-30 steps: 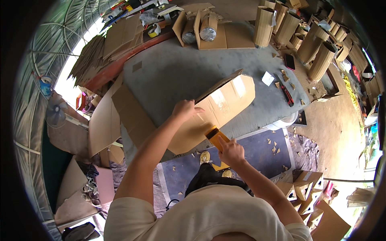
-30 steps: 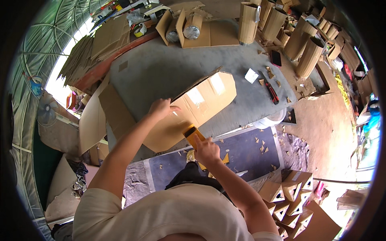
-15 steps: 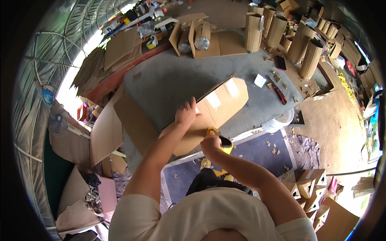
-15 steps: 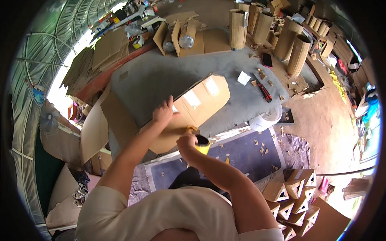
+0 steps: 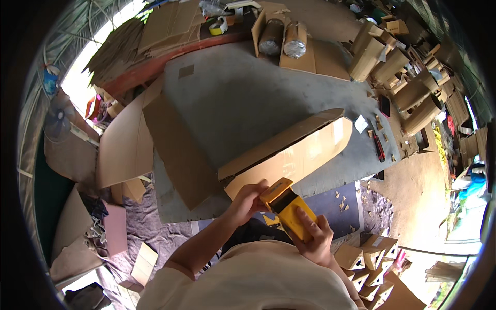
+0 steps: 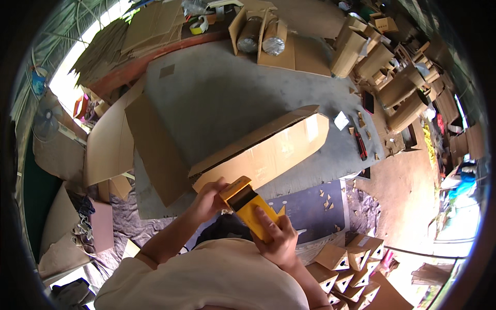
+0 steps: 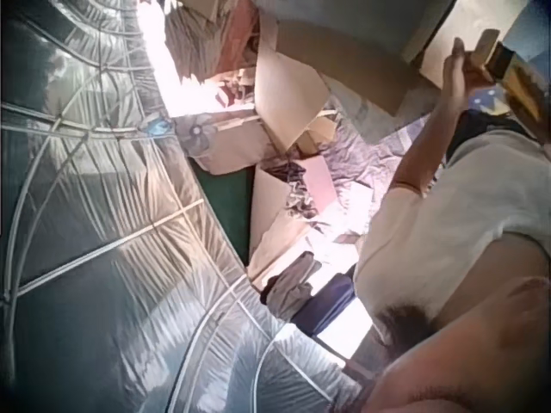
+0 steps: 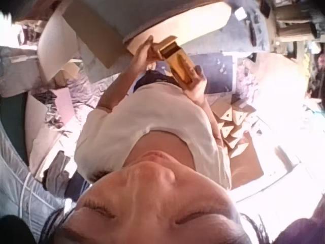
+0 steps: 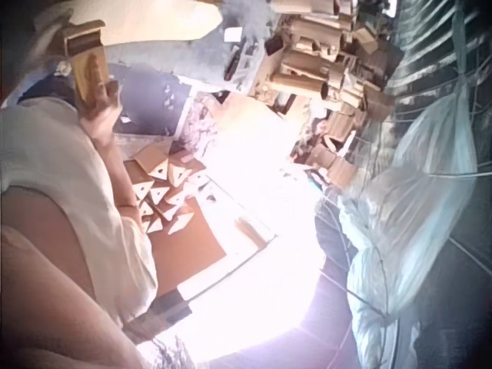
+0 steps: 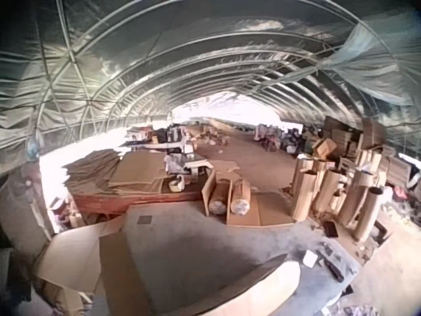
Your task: The person cuts a large cardboard sheet with a utility knife, wraps it around a cylindrical object to form a box, and secures the seams with a tape dispenser. The person repeats this process to assemble multiple cardboard boxes.
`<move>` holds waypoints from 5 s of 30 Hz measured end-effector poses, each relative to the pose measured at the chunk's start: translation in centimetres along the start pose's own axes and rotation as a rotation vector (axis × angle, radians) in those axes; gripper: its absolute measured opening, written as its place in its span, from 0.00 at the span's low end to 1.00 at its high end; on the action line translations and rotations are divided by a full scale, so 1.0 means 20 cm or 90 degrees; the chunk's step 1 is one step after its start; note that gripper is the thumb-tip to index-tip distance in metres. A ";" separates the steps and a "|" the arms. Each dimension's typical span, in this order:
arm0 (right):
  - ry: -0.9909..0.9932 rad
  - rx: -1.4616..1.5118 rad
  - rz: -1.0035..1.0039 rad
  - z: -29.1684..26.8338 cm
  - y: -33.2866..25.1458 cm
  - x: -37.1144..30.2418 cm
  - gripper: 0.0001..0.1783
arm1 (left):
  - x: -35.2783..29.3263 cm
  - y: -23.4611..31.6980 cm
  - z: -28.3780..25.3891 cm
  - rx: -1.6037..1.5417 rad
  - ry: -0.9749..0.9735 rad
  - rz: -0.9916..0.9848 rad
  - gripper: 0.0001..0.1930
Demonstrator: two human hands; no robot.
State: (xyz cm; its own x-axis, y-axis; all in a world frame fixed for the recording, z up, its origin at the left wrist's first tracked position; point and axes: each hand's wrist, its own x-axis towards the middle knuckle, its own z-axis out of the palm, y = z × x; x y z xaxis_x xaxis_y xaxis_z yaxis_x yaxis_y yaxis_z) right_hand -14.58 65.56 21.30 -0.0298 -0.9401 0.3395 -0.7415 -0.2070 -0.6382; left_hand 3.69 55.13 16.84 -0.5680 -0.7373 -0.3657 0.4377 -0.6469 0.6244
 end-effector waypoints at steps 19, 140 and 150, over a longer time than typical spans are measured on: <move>-0.049 -0.221 0.038 0.25 -0.26 0.21 0.37 | 0.52 0.56 -0.57 0.463 0.116 0.103 0.12; -0.252 0.549 0.427 0.18 1.79 0.79 0.21 | 0.97 -0.72 -0.20 1.132 0.601 0.122 0.39; -0.208 0.454 -0.023 -0.23 1.45 1.11 0.10 | 1.11 0.26 0.49 1.142 0.505 0.407 0.57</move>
State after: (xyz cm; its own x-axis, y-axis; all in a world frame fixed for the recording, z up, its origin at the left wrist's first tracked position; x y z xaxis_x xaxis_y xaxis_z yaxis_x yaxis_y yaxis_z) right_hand -39.82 39.94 13.57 0.2671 -0.9386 0.2182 -0.1260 -0.2585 -0.9577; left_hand -13.51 37.30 18.81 -0.0694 -0.9564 0.2838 -0.8928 0.1864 0.4101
